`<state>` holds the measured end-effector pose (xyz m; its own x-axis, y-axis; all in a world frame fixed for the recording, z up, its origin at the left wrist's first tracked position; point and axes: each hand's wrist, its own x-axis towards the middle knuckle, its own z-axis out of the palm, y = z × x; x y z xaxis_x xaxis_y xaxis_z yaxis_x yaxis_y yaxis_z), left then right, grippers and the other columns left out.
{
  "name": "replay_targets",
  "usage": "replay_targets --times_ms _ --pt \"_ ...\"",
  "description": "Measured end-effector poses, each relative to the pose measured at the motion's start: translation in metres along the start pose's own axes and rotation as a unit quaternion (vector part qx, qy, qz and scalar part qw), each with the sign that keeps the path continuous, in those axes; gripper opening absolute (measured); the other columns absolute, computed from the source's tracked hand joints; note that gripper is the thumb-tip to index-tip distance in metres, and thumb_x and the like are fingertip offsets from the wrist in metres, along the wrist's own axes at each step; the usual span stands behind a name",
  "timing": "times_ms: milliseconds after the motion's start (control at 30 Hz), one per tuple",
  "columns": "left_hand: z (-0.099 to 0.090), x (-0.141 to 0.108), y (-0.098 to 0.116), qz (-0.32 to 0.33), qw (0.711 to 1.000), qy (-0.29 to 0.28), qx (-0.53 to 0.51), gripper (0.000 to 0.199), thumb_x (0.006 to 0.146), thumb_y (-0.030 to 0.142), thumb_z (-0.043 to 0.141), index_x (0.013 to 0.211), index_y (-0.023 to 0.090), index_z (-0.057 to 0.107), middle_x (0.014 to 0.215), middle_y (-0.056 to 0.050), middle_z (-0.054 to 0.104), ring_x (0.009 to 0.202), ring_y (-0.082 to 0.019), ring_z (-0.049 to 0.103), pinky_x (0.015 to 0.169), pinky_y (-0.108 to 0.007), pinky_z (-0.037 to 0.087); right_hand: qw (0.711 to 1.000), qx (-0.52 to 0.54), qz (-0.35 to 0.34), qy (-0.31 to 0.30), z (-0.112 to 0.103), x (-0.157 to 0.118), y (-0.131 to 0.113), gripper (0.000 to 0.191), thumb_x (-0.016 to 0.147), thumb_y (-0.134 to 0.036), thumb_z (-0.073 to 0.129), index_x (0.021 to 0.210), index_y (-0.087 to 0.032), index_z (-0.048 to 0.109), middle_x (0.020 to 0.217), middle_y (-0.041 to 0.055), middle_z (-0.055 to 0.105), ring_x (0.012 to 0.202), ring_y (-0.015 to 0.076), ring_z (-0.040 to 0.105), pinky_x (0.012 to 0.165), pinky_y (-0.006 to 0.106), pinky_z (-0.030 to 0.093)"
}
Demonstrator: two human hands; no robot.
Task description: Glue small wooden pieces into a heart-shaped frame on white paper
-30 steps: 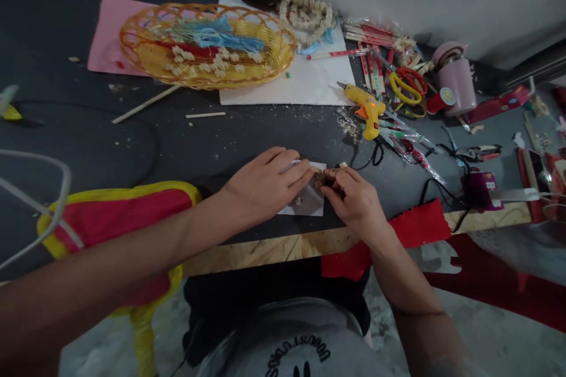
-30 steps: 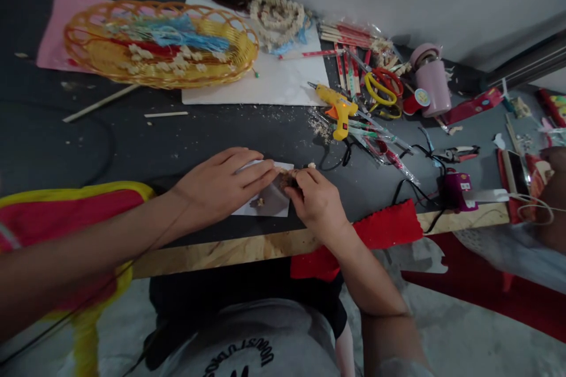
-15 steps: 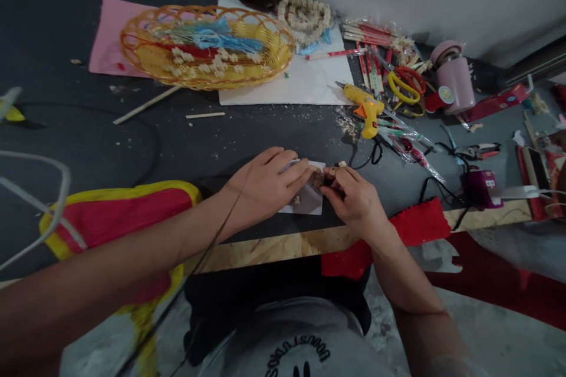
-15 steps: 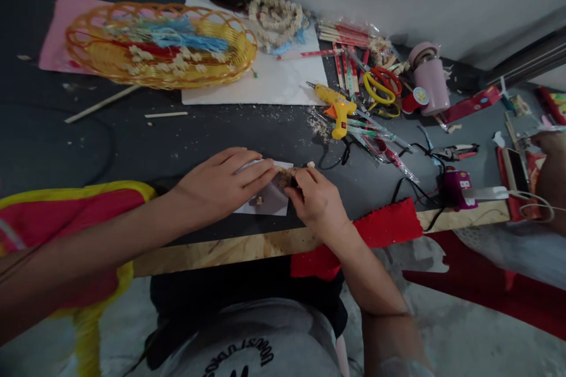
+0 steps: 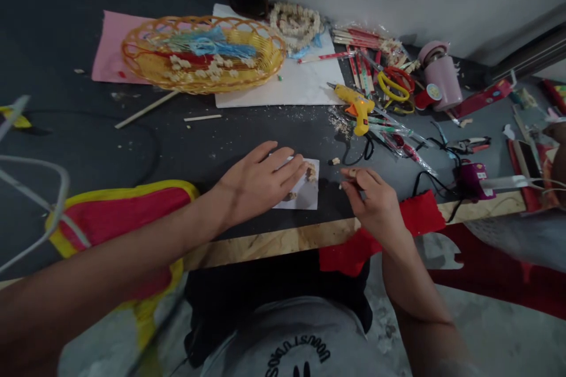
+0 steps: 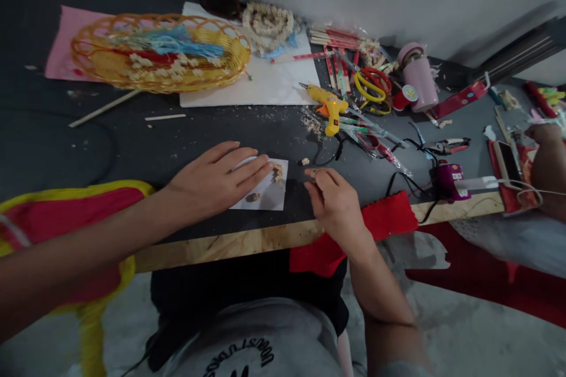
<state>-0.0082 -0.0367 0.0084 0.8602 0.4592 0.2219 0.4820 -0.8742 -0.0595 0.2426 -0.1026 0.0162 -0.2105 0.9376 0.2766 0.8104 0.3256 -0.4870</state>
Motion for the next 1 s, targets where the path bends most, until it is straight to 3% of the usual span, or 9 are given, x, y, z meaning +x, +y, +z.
replay_targets --times_ms 100,233,467,600,733,867,1000 --pt "-0.01 -0.007 -0.002 -0.03 0.999 -0.01 -0.014 0.039 0.097 0.01 0.038 0.127 0.022 0.061 0.133 -0.009 0.064 0.123 -0.026 0.057 0.105 -0.046 0.045 1.0 -0.03 0.004 -0.002 -0.009 -0.017 0.006 0.01 0.097 -0.02 0.053 0.096 -0.023 0.062 0.104 0.0087 0.073 0.098 0.0215 0.068 0.084 0.038 0.058" --pt "-0.018 -0.035 -0.001 -0.068 0.998 -0.011 -0.001 0.044 0.092 0.006 0.037 0.127 0.017 0.062 0.129 -0.014 0.065 0.123 -0.029 0.057 0.101 -0.047 0.049 0.998 -0.053 -0.017 -0.016 -0.011 -0.045 0.014 0.011 0.096 -0.021 0.055 0.103 -0.022 0.064 0.099 0.0082 0.073 0.096 0.0233 0.067 0.086 0.043 0.056" --pt "-0.009 -0.086 0.023 -0.107 0.993 -0.024 -0.044 0.044 0.096 0.02 0.043 0.137 0.01 0.054 0.137 -0.019 0.06 0.128 -0.031 0.055 0.104 -0.047 0.051 0.998 -0.047 -0.041 0.029 0.004 -0.063 0.039 0.02 0.096 -0.014 0.049 0.104 -0.021 0.065 0.101 0.0096 0.072 0.094 0.0235 0.065 0.082 0.045 0.055" --pt "-0.011 -0.095 0.042 -0.156 0.987 -0.009 -0.035 0.049 0.099 0.022 0.04 0.146 0.011 0.044 0.136 -0.019 0.061 0.128 -0.03 0.056 0.102 -0.046 0.054 0.997 -0.031 -0.073 0.013 -0.002 -0.049 0.046 0.017 0.097 -0.014 0.049 0.099 -0.021 0.064 0.099 0.0088 0.072 0.092 0.0224 0.068 0.082 0.042 0.058" --pt "-0.025 -0.09 0.044 -0.195 0.979 0.009 -0.051 0.051 0.099 0.026 0.04 0.149 0.014 0.039 0.138 -0.018 0.058 0.126 -0.028 0.058 0.101 -0.043 0.054 0.997 -0.022 -0.076 -0.02 -0.011 -0.019 0.043 0.016 0.098 -0.022 0.049 0.102 -0.021 0.065 0.105 0.0098 0.071 0.099 0.0229 0.068 0.085 0.04 0.059" --pt "-0.043 -0.074 0.023 -0.211 0.976 0.03 -0.048 0.052 0.098 0.026 0.043 0.149 0.018 0.037 0.142 -0.018 0.053 0.13 -0.03 0.054 0.106 -0.049 0.049 0.99 -0.062 -0.12 -0.034 -0.003 0.017 0.038 0.03 0.096 -0.015 0.042 0.119 -0.016 0.063 0.12 0.0158 0.066 0.111 0.0257 0.066 0.094 0.043 0.058" --pt "-0.049 -0.053 -0.02 -0.237 0.97 0.043 -0.015 0.05 0.098 0.031 0.042 0.146 0.015 0.041 0.143 -0.02 0.051 0.134 -0.032 0.049 0.109 -0.054 0.044 0.982 -0.082 -0.161 -0.052 0.006 0.045 0.03 0.031 0.095 -0.014 0.045 0.12 -0.014 0.063 0.116 0.0167 0.067 0.107 0.027 0.066 0.091 0.043 0.058"
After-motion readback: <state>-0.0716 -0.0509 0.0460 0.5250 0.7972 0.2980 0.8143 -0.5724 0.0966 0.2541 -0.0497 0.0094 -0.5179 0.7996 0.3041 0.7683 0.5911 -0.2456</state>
